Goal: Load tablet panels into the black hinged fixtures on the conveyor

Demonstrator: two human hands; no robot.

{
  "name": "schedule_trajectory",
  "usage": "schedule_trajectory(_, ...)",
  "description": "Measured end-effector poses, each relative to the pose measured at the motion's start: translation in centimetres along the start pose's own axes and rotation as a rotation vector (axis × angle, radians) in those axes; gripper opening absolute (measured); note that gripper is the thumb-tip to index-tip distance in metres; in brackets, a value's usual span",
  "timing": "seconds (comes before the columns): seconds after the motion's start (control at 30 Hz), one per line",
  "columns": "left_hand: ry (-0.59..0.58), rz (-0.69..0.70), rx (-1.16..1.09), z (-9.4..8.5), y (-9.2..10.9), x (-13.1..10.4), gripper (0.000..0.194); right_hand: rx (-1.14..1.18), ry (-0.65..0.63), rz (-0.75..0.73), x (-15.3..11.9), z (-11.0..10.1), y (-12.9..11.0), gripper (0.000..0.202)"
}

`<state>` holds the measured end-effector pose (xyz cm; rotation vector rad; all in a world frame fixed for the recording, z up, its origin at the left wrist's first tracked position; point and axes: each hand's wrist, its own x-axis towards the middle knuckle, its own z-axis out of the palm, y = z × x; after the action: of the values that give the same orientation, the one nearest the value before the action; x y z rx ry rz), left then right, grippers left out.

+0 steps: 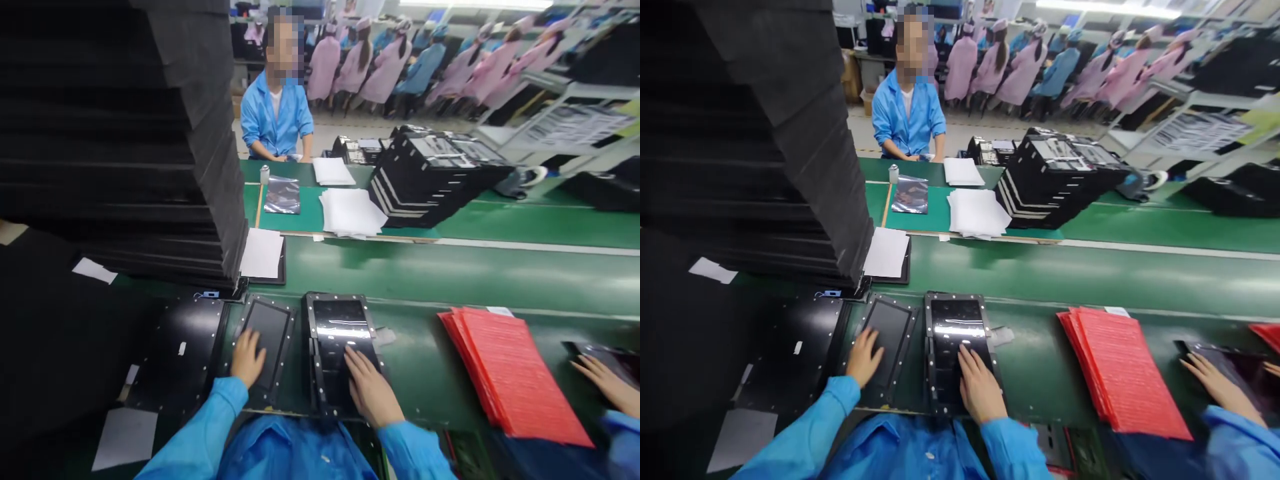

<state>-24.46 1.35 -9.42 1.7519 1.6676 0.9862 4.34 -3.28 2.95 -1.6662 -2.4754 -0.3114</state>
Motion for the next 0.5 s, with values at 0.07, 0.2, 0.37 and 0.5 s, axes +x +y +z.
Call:
schedule_trajectory(0.07, 0.048, -0.204, 0.071, 0.5, -2.6, 0.2, 0.050, -0.001, -0.011, 0.064, -4.7, 1.3, -1.0, 0.065)
schedule_trajectory(0.2, 0.089, -0.331, 0.042, 3.6, -1.3, -1.1, 0.056, 0.000, -0.047, 0.200, -9.7, 3.3, -2.8, 0.077)
schedule_trajectory(0.37, 0.107, -0.535, -0.148, 3.2, 1.7, -1.5, 0.060, -0.038, -0.161, 0.236, -8.7, 1.8, -3.6, 0.072)
schedule_trajectory(0.5, 0.124, -0.480, -0.573, -0.3, 0.4, -1.4, 0.068, 0.156, -0.224, 0.168, -6.9, -1.6, -2.4, 0.065)
